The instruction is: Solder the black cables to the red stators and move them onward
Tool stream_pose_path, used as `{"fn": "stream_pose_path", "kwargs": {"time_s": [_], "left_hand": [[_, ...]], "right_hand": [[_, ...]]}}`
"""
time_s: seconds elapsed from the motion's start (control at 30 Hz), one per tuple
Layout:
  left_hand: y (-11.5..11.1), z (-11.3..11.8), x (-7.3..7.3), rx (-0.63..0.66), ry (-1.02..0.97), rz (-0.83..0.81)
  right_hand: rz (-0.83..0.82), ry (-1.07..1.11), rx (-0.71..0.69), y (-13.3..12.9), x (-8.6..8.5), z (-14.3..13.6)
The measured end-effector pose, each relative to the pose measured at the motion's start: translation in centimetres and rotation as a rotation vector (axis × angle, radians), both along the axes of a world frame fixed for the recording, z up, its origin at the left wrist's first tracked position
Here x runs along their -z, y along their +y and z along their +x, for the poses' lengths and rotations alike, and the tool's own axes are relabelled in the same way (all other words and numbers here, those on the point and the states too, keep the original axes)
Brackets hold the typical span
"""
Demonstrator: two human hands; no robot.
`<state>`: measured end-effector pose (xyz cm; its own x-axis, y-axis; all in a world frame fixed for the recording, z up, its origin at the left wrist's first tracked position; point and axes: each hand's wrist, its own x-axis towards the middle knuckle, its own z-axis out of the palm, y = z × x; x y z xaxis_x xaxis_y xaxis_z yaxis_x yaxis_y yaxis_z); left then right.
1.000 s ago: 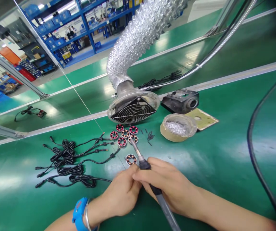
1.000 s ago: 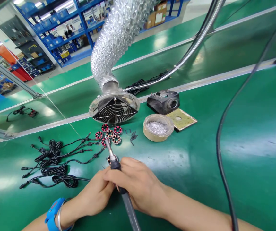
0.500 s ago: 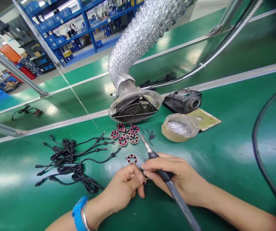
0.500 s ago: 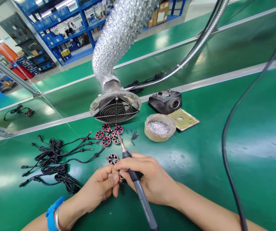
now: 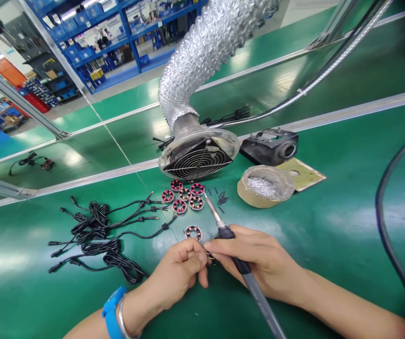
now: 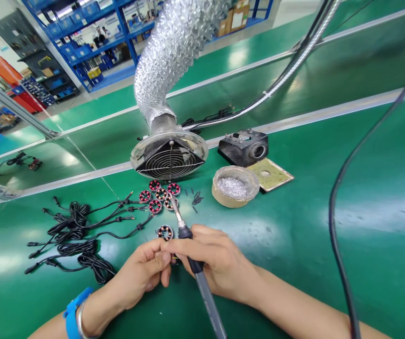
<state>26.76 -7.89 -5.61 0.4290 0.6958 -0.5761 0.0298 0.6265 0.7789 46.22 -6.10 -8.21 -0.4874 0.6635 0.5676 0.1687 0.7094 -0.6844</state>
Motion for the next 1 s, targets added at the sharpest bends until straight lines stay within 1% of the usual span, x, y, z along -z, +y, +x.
{"fn": "stream_pose_path", "kwargs": {"time_s": [0.1,0.2,0.33,0.47,0.57,0.67,0.77,0.9,1.0], "left_hand": [[0.2,0.1,0.0,-0.017,0.024,-0.001],[0.5,0.2,0.0,-0.047,0.120,0.058],[1.1,0.1,0.2,-0.066,0.247,0.151],[1.4,0.0,0.3,-0.053,0.281,0.167],[1.5,0.0,0.4,-0.041,0.313,0.180],[1.6,0.1,0.7,-0.032,0.342,0.216],[1.8,0.1,0.8,-0.025,0.358,0.240],[1.8,0.1,0.7,-0.019,0.362,0.251],[1.7,0.2,0.6,-0.016,0.367,0.261]], "right_hand": [[0.048,0.013,0.024,-0.2,0.3,-0.3],[0.064,-0.010,0.082,-0.2,0.0,-0.6],[0.039,-0.021,0.200,-0.1,-1.2,0.0],[-0.008,0.014,0.298,-0.7,-2.4,1.7],[-0.110,0.009,0.304,-1.3,-2.5,2.7],[-0.196,0.038,0.289,-1.4,-2.4,3.0],[-0.224,0.052,0.277,-1.2,-2.5,2.7],[-0.275,0.042,0.298,-1.2,-2.8,2.2],[-0.263,0.070,0.294,-1.3,-3.0,2.0]]}}
